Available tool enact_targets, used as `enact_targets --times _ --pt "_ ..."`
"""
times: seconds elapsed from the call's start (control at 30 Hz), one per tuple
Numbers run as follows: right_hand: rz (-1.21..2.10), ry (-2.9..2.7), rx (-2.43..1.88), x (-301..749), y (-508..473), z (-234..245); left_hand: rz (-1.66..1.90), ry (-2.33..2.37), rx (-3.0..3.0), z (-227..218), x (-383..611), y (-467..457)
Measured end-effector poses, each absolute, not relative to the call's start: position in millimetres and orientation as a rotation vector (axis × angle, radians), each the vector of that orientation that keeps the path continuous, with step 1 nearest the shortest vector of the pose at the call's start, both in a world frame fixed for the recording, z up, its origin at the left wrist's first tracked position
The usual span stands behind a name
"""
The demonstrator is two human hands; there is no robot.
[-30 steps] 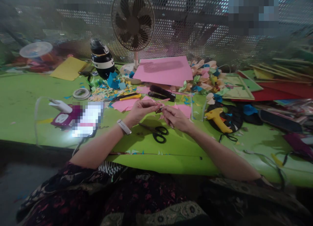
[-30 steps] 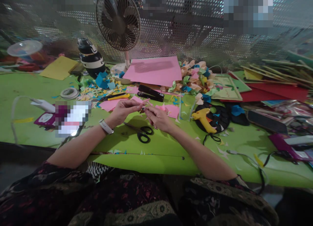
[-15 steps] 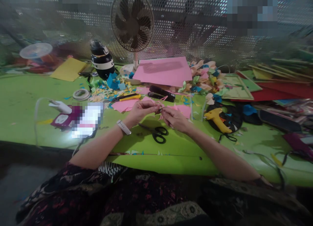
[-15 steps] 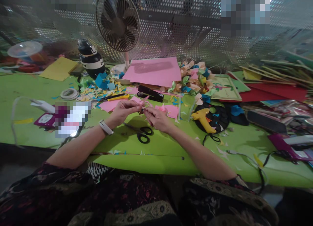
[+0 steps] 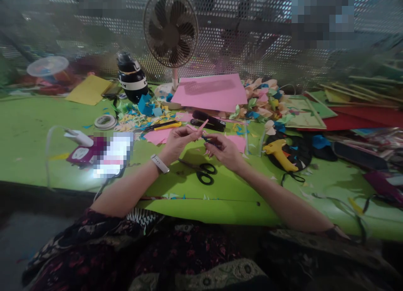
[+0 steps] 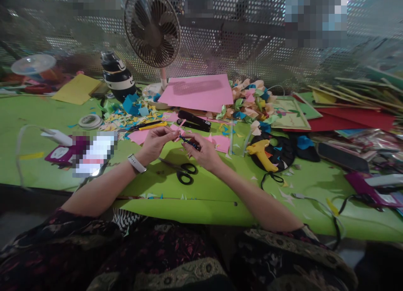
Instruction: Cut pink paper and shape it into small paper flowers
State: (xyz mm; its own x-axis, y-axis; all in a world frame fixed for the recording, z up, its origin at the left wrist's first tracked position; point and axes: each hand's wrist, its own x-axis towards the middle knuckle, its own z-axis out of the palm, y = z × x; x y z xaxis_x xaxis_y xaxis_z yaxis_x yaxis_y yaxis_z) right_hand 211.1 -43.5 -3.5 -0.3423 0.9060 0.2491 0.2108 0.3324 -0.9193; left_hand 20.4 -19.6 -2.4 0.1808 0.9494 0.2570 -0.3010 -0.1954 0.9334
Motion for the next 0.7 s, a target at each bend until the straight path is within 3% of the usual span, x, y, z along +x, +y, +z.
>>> enact_targets --times 0.33,0.7 --pt "0.991 -1.807 -1.113 217.2 -39.8 -4.6 1.323 0.746 1.224 2.1 23.0 -23.0" --pt "1.285 -1.829 -1.045 218.1 -40.1 2.0 1.327 0.702 1.255 -1.2 21.6 -21.6"
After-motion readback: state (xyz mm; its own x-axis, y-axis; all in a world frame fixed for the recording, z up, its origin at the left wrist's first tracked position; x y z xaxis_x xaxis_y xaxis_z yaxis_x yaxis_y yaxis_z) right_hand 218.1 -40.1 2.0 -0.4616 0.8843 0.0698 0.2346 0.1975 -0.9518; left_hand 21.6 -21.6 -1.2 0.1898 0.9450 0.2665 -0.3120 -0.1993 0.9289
